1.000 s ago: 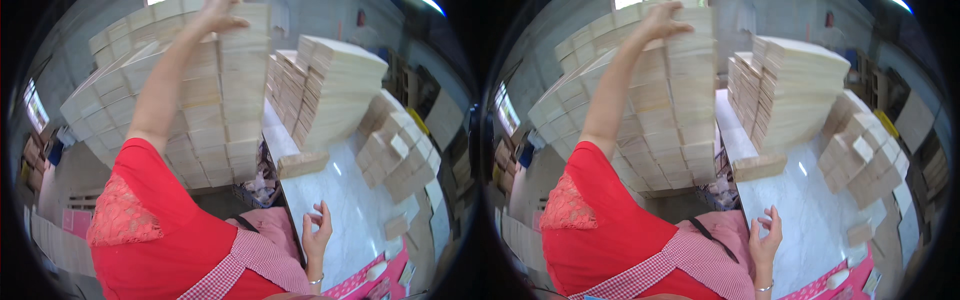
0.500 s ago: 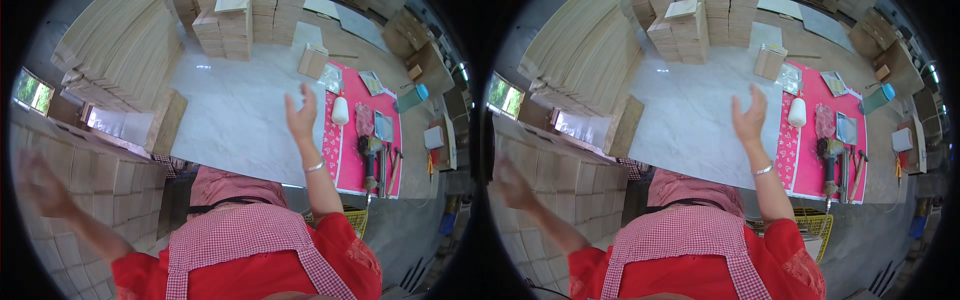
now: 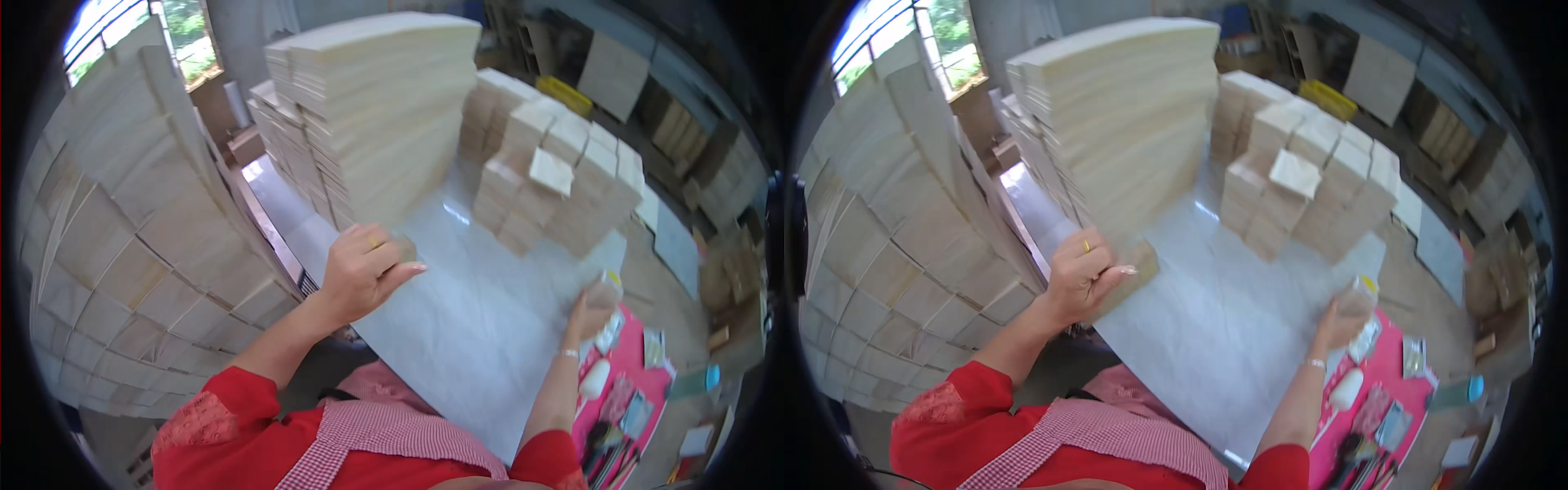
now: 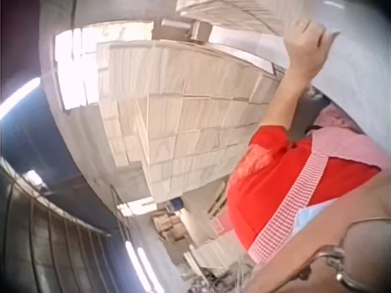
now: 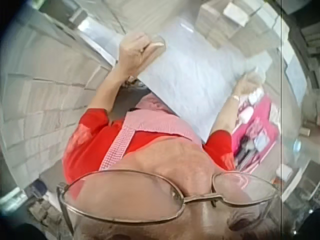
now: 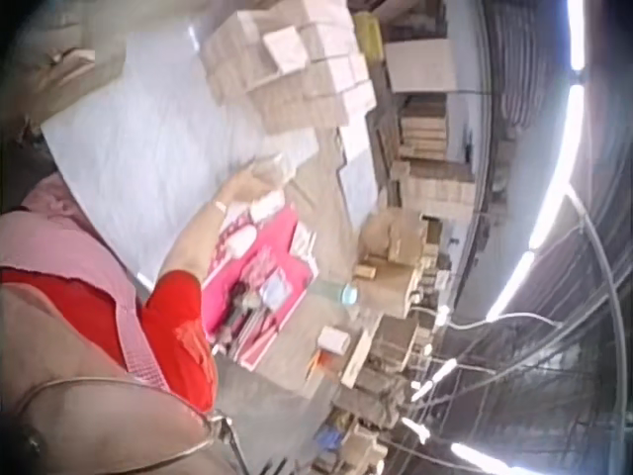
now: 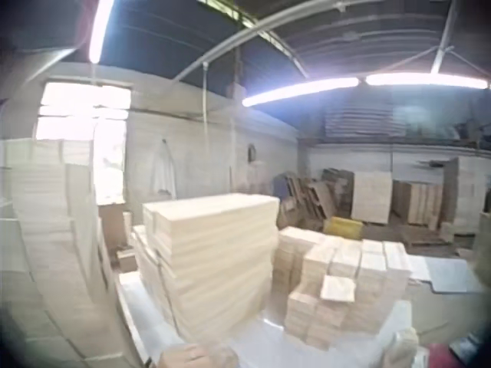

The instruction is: The recorder is assembling small wooden boxes by applying glue and using a pneumatic nail gun to join the boards.

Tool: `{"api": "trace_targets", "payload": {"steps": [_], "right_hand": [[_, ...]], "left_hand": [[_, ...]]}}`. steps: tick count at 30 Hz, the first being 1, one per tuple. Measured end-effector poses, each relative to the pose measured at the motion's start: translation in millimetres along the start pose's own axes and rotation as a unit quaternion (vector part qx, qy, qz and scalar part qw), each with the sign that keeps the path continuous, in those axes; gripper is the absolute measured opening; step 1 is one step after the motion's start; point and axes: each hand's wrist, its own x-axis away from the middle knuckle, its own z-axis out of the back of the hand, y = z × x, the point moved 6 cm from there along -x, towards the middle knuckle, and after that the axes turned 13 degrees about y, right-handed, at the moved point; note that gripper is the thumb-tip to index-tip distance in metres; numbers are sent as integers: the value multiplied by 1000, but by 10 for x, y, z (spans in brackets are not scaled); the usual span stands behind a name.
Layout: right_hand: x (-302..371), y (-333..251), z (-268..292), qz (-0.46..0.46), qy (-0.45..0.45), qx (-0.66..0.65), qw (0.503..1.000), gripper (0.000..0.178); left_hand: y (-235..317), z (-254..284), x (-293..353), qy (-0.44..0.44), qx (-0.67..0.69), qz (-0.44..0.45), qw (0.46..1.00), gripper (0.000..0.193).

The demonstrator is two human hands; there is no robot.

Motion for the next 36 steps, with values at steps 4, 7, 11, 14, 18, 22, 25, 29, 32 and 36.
{"api": "trace_targets", "payload": {"steps": [4, 7, 11, 14, 18, 22, 25, 29, 32, 36], "right_hand": [[-25, 99, 131, -16, 2, -13, 1000, 96], [-103, 145, 322, -16, 35, -12, 999, 97], [-226, 122, 747, 35, 108, -59, 992, 98], [-202, 101, 1072, 79, 49, -271, 958, 96], [80, 341, 1529, -11, -41, -333, 942, 91], [361, 430, 2018, -35, -110, -317, 941, 94], [530, 486, 2223, -29, -147, -310, 939, 94], [735, 580, 2327, -24, -173, -308, 935, 93], [933, 545, 2344, -9, -202, -307, 930, 93], [1105, 545, 2417, -36, -235, -306, 922, 92]], "left_hand": [[39, 223, -942, 125, -97, -141, 977, 29], [-140, 283, -1927, 162, -222, -145, 950, 46], [-1081, -4, -2786, -209, -364, 125, 899, 90], [-1499, -90, -2698, -352, -296, 202, 865, 89], [-1791, -227, -2848, -372, -372, 210, 824, 75], [-1882, -195, -2941, -311, -350, 130, 874, 72], [-1579, -117, -2949, -159, -301, 8, 940, 74], [-562, -135, -2485, -147, -222, -159, 951, 73], [-212, -614, -1284, -342, -72, -80, 933, 77], [-181, -933, 165, -387, 67, -175, 903, 82]]}}
